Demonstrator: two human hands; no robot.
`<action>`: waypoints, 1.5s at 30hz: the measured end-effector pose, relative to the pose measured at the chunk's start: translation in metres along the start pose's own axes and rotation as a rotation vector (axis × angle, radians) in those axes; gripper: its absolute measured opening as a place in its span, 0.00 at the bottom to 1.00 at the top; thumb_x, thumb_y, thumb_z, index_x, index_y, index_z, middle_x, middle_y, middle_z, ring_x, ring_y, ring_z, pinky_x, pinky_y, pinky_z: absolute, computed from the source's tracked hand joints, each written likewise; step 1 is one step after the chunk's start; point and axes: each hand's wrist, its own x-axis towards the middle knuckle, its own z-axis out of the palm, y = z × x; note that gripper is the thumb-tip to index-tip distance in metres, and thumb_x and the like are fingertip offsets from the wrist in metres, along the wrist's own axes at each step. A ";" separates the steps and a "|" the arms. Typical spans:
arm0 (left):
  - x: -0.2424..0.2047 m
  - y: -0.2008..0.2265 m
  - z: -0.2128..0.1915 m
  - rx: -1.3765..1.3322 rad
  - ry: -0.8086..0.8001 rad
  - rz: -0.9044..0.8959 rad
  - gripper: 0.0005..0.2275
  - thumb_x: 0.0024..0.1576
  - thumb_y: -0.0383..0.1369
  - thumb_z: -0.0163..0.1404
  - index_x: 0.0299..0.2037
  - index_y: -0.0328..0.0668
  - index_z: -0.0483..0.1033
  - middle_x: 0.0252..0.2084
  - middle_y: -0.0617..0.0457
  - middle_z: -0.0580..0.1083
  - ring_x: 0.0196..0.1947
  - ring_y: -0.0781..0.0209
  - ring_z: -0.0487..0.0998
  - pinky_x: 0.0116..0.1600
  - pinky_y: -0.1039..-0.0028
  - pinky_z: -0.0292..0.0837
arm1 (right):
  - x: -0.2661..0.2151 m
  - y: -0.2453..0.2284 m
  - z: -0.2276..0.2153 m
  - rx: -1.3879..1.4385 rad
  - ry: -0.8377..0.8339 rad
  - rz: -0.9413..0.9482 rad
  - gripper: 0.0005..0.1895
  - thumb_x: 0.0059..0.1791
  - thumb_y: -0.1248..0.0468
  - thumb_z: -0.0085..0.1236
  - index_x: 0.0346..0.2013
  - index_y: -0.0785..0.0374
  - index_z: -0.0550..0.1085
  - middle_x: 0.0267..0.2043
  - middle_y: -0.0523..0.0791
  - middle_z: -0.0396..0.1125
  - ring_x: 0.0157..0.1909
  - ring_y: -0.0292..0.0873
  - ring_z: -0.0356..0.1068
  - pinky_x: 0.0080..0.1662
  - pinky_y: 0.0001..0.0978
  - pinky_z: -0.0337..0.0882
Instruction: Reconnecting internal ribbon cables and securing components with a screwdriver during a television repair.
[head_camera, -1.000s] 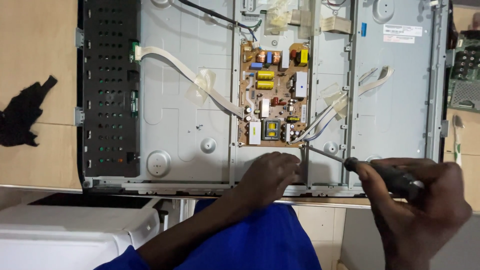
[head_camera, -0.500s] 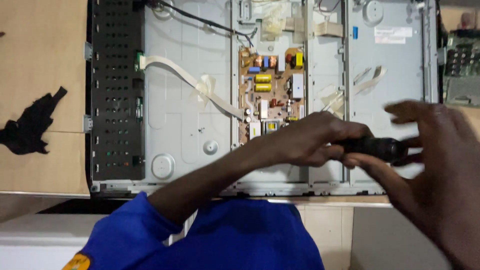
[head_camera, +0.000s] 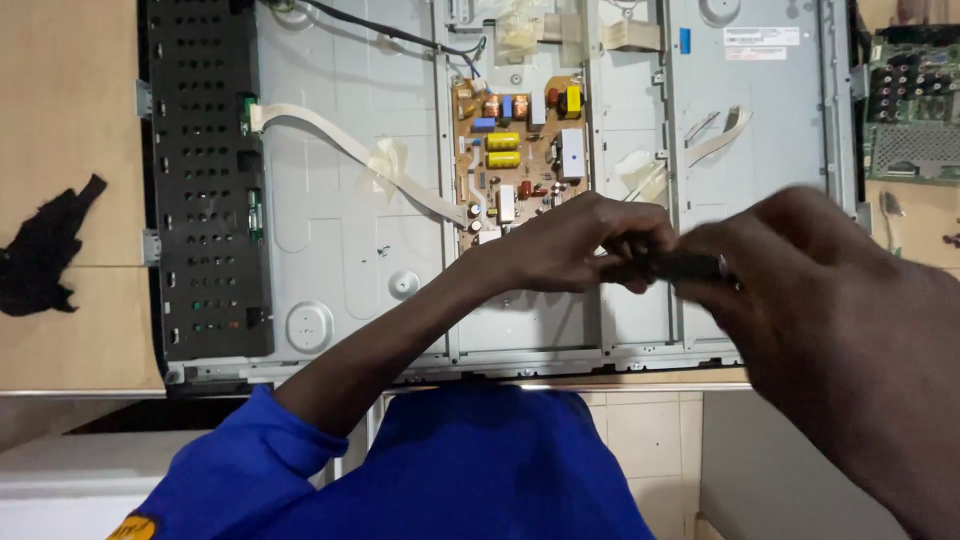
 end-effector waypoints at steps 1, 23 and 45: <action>-0.001 -0.001 -0.001 0.010 -0.018 0.003 0.14 0.55 0.15 0.54 0.45 0.45 0.72 0.34 0.57 0.81 0.36 0.68 0.85 0.44 0.76 0.80 | 0.000 0.000 0.002 -0.088 0.042 -0.020 0.13 0.53 0.43 0.59 0.49 0.38 0.77 0.44 0.40 0.68 0.31 0.53 0.74 0.28 0.50 0.73; -0.007 -0.024 -0.004 -0.097 -0.075 -0.073 0.15 0.54 0.11 0.46 0.42 0.38 0.81 0.42 0.51 0.84 0.46 0.61 0.87 0.55 0.72 0.83 | 0.015 -0.009 0.012 -0.667 -0.221 0.150 0.32 0.68 0.36 0.25 0.38 0.51 0.68 0.18 0.36 0.69 0.17 0.38 0.68 0.28 0.33 0.66; -0.014 -0.036 -0.002 0.021 -0.162 -0.050 0.07 0.61 0.25 0.48 0.42 0.44 0.80 0.39 0.55 0.83 0.42 0.64 0.86 0.49 0.73 0.78 | -0.005 -0.018 0.017 -0.250 -0.270 -0.210 0.23 0.45 0.57 0.53 0.54 0.52 0.63 0.39 0.48 0.66 0.33 0.56 0.72 0.32 0.51 0.75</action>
